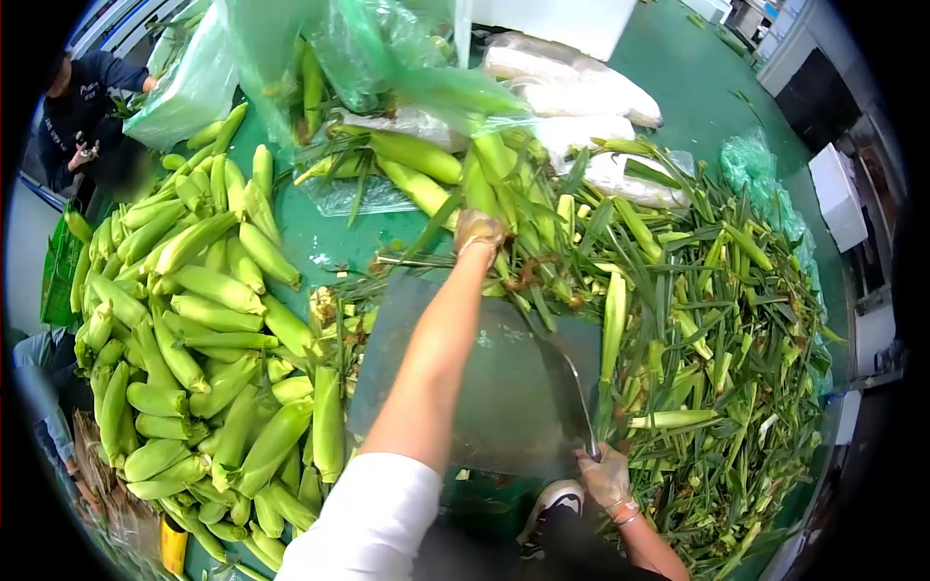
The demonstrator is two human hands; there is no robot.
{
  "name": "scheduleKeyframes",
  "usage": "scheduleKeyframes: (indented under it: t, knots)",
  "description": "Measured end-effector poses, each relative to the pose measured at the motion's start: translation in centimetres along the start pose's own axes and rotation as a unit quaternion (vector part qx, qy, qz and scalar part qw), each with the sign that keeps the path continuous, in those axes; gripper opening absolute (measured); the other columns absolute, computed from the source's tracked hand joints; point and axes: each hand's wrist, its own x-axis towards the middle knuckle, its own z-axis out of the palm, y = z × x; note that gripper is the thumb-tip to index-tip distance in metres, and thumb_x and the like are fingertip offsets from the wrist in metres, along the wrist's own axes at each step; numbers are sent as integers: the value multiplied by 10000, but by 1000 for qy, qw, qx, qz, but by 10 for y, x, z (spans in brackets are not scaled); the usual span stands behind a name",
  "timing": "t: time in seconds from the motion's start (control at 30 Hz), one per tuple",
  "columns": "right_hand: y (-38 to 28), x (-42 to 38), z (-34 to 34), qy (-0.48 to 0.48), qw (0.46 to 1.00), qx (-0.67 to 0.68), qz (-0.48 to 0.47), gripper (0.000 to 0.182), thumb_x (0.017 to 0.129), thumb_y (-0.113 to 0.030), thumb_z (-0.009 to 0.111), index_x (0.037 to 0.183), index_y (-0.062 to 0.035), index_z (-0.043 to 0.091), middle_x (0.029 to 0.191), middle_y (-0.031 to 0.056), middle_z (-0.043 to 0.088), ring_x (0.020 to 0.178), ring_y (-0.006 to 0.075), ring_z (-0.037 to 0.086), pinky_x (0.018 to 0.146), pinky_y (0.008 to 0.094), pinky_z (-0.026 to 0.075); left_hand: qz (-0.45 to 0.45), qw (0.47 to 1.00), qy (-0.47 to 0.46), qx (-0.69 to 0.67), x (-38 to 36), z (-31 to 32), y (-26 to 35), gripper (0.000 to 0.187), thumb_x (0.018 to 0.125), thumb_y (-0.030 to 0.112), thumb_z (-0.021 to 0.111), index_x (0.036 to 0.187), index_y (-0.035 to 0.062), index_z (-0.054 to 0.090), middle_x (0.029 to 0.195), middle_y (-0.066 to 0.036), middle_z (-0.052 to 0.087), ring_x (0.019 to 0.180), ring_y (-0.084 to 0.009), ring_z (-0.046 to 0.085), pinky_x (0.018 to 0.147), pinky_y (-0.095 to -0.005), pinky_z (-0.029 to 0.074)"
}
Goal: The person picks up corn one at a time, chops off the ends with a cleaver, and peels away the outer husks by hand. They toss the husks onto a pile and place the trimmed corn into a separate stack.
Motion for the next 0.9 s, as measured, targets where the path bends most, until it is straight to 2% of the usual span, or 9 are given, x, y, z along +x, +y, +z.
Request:
scheduleKeyframes:
  t: [0.03,0.17,0.23,0.4,0.57,0.67,0.77,0.83,0.9]
  knots:
    - [10,-3,-1,19,999,29,6,261,822,-278,665,823,-22,614,653,176,609,600,323,592,592,383,456,-7,983,-72,-169,1,9,-22,411,815,352,636,1096,52,658,1027,-121,678,897,-246,630,813,-356,474]
    - [33,-10,-7,12,994,90,59,214,831,-223,654,868,-15,624,719,173,637,628,289,597,625,369,463,-75,938,-182,-286,-102,-87,-35,402,860,363,640,1040,4,670,928,-84,676,794,-145,593,711,-313,477]
    - [17,-13,-14,47,995,91,-8,203,838,-221,646,875,-22,628,699,158,622,609,263,575,617,363,458,-36,970,-212,-113,-159,-118,-64,347,822,291,672,1019,5,665,884,-80,679,788,-136,604,719,-294,481]
    - [-71,-4,-55,127,988,56,-63,198,877,-229,627,884,-32,606,640,95,570,593,151,508,548,338,408,4,946,-307,-107,-259,-144,-89,400,794,246,731,1085,-13,639,971,-91,685,834,-152,609,756,-297,475]
    - [-135,-16,-79,312,870,253,-286,170,915,-201,583,905,-36,542,654,45,516,584,138,459,573,298,399,27,940,-339,-25,-269,-111,-103,422,797,264,728,1101,-15,635,962,-109,692,830,-166,618,773,-317,477]
    - [-50,12,-20,295,904,175,-253,228,918,-251,565,951,-26,556,695,114,593,622,203,559,603,333,444,30,936,-350,24,-272,-125,-79,439,798,274,724,1119,-11,632,972,-130,700,857,-169,641,776,-329,478]
    - [-1,20,20,129,981,-112,-87,319,913,-333,546,935,-18,590,773,215,642,716,336,639,649,407,486,74,934,-349,23,-271,-128,-91,430,786,236,716,1106,-37,629,934,-168,689,874,-248,650,791,-346,483]
    - [20,28,6,115,990,-81,-11,390,905,-396,532,897,-16,619,812,275,632,790,422,633,679,468,498,26,808,-414,-418,-261,-124,-126,422,814,245,725,1101,-51,636,976,-121,700,863,-180,656,753,-287,504]
    - [54,43,-11,140,987,-73,38,397,905,-411,542,912,-29,650,792,249,647,759,414,641,668,455,503,-51,876,-365,-311,-286,-151,-110,404,827,236,708,1104,-49,635,975,-101,693,879,-177,649,773,-294,509]
